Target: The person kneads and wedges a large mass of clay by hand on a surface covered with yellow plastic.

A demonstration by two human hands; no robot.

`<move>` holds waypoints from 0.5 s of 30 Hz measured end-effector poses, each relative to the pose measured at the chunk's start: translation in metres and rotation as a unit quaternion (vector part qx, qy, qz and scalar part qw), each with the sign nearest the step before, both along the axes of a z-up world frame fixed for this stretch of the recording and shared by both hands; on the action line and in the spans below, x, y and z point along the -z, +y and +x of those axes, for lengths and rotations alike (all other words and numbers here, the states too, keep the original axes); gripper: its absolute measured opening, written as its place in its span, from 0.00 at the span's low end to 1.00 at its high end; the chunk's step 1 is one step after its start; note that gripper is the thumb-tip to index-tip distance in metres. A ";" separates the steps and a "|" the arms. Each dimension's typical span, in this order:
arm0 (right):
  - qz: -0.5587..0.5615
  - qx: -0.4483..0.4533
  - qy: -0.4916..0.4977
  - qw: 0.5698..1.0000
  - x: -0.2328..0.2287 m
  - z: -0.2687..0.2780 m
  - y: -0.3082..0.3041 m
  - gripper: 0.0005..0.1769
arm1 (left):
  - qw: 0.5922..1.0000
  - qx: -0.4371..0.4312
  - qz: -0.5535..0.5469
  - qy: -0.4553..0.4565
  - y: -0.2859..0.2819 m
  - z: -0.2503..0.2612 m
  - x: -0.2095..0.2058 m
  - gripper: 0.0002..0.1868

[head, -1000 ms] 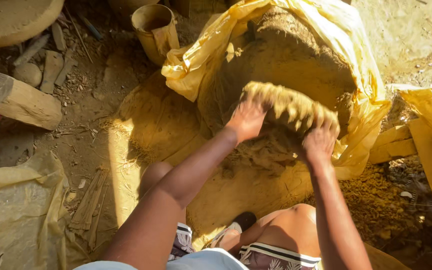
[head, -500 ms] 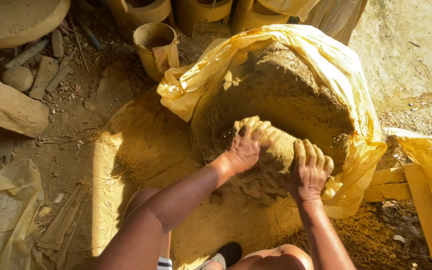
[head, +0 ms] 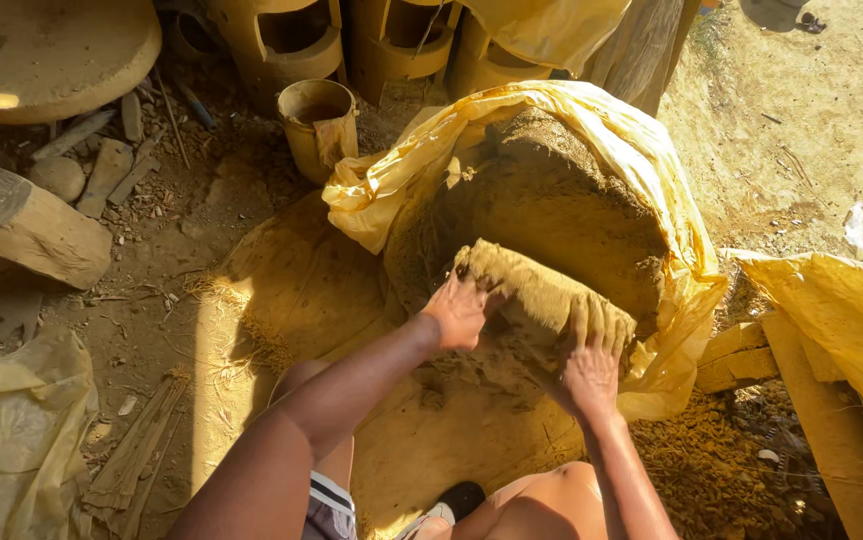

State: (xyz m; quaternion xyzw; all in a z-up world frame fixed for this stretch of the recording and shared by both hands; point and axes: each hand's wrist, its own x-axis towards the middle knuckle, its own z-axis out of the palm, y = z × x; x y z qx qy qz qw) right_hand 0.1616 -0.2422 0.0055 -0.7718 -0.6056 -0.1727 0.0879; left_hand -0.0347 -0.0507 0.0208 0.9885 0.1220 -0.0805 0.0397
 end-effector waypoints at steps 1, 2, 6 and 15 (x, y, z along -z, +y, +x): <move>-0.021 -0.040 0.047 0.998 -0.011 -0.022 -0.022 0.70 | 1.000 -0.001 -0.002 0.002 -0.010 -0.020 -0.010 0.49; -0.023 -0.041 0.050 0.998 -0.025 -0.029 -0.030 0.70 | 0.998 -0.006 -0.069 -0.002 -0.019 -0.038 -0.020 0.52; -0.075 0.005 0.116 0.990 -0.052 -0.036 -0.021 0.59 | 0.974 -0.051 -0.139 -0.171 -0.021 -0.042 -0.038 0.52; 0.006 0.008 -0.004 1.000 -0.025 0.041 0.115 0.41 | 0.987 -0.110 -0.004 -0.119 0.079 0.093 0.069 0.39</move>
